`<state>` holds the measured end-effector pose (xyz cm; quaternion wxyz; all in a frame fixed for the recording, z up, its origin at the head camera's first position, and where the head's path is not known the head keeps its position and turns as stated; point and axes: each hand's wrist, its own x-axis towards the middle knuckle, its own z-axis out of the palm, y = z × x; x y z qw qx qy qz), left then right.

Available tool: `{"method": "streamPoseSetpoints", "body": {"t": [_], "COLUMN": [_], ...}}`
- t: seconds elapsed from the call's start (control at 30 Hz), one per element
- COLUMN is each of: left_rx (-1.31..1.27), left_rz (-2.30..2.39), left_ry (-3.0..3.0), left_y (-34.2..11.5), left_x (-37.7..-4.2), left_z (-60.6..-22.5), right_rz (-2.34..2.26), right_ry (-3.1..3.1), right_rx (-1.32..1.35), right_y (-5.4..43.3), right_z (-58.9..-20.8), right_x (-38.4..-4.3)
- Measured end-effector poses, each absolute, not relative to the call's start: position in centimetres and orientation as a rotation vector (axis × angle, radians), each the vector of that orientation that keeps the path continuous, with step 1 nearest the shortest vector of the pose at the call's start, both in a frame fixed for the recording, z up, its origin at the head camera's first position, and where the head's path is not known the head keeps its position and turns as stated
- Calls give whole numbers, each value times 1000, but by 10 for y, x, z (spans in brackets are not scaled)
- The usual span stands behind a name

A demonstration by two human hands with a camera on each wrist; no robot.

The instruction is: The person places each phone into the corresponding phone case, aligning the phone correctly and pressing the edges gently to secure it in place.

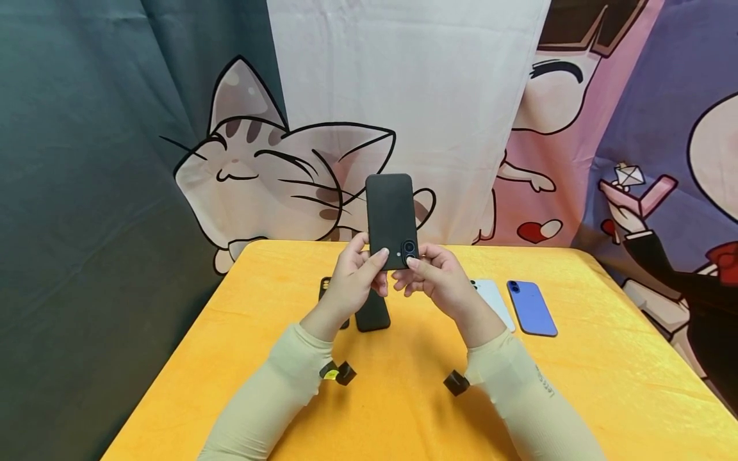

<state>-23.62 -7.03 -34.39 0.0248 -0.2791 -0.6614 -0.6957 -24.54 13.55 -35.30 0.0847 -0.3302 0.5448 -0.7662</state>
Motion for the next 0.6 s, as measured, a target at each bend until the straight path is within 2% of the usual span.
{"method": "streamPoseSetpoints", "body": {"t": [0.43,0.6], "left_rx": [-1021,-1140], "left_rz": [-2097,-2150], "left_ry": [-2051,-2024], "left_y": [-70,-69], "left_x": [-233,-229], "left_z": [-344,-342], "right_rz": [-2241,-2239], "right_ry": [1645,1629], "right_rx": [-1037,-1137], "right_y": [153,161], "right_z": [-348,-347], "right_x": [-252,-252]}}
